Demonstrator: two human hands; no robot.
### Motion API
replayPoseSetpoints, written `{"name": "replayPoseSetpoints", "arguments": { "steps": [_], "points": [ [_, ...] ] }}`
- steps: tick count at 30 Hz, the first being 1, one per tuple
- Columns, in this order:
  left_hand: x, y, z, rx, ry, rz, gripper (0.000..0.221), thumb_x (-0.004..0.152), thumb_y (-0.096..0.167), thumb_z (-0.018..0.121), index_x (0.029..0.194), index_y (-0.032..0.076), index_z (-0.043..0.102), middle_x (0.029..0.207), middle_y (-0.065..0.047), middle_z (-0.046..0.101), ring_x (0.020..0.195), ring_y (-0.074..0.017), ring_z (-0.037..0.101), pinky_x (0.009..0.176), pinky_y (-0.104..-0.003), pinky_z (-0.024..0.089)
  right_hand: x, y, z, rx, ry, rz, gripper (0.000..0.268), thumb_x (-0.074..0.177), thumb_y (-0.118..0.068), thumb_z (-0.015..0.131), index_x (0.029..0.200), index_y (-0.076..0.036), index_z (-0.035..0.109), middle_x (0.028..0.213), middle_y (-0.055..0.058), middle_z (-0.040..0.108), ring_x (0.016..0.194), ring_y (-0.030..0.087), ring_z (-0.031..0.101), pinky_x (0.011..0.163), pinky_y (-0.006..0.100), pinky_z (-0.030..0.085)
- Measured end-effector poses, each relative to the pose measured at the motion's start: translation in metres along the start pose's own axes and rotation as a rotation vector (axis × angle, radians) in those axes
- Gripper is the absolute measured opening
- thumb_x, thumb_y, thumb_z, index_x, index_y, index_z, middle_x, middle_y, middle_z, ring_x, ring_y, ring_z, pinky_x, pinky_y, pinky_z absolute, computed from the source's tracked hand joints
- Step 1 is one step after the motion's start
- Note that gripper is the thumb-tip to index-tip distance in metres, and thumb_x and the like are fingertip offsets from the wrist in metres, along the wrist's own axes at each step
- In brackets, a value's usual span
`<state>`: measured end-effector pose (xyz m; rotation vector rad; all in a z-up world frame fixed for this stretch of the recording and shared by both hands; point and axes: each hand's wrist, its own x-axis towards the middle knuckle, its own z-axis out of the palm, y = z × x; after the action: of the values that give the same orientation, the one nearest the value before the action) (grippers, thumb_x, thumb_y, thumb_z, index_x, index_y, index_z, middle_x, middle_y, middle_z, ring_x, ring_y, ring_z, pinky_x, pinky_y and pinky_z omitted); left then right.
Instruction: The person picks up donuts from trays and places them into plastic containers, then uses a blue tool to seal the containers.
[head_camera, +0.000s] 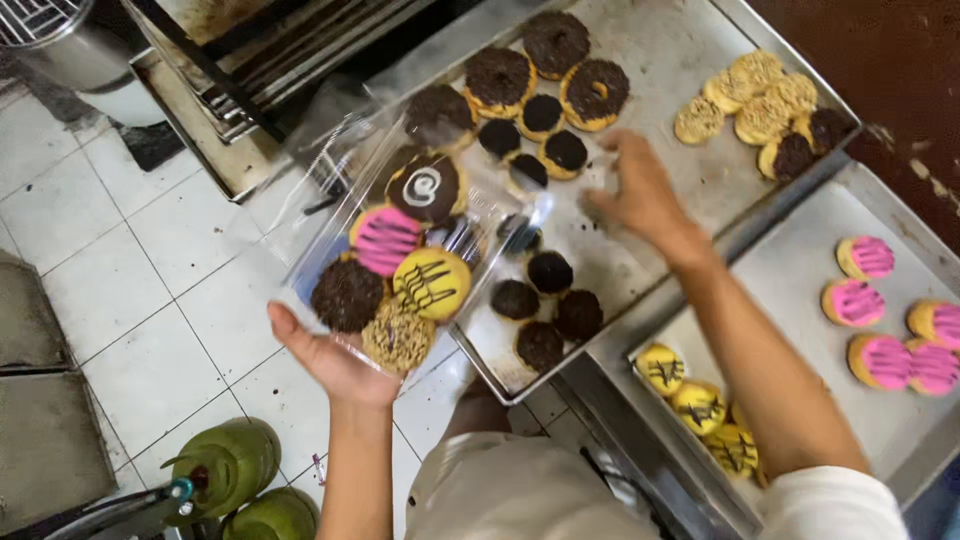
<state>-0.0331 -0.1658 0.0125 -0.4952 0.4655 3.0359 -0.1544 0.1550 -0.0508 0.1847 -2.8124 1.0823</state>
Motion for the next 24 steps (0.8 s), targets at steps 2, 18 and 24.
{"name": "replayPoseSetpoints", "arguments": {
  "steps": [2, 18, 24],
  "points": [
    [0.0, 0.004, -0.009, -0.018, -0.003, 0.034, 0.114, 0.068, 0.071, 0.066, 0.151, 0.006, 0.025, 0.153, -0.024, 0.034, 0.139, -0.0438, 0.038, 0.11, -0.063, 0.034, 0.01, -0.006, 0.02, 0.039, -0.02, 0.082, 0.072, 0.069, -0.01, 0.081, 0.13, -0.002, 0.044, 0.123, 0.027, 0.051, 0.112, 0.047, 0.056, 0.089, 0.054, 0.047],
    [0.023, -0.039, -0.015, -0.094, -0.38, -0.267, 0.086, 0.076, 0.05, 0.077, 0.146, 0.013, 0.043, 0.145, -0.023, 0.046, 0.132, -0.0394, 0.044, 0.104, -0.06, 0.039, -0.023, -0.051, -0.092, 0.142, 0.179, 0.126, 0.07, 0.082, -0.005, 0.081, 0.126, -0.004, 0.027, 0.11, 0.016, 0.05, 0.093, 0.021, 0.051, 0.066, 0.028, 0.042],
    [0.013, -0.1, 0.005, -0.037, -0.403, -0.447, 0.086, 0.078, 0.048, 0.072, 0.148, 0.011, 0.039, 0.14, -0.024, 0.05, 0.125, -0.0392, 0.05, 0.104, -0.055, 0.041, -0.11, -0.132, -0.164, -0.208, -0.244, 0.252, 0.089, 0.065, -0.013, 0.087, 0.133, 0.006, 0.033, 0.12, 0.026, 0.059, 0.112, 0.032, 0.063, 0.096, 0.035, 0.057]
  ]
}}
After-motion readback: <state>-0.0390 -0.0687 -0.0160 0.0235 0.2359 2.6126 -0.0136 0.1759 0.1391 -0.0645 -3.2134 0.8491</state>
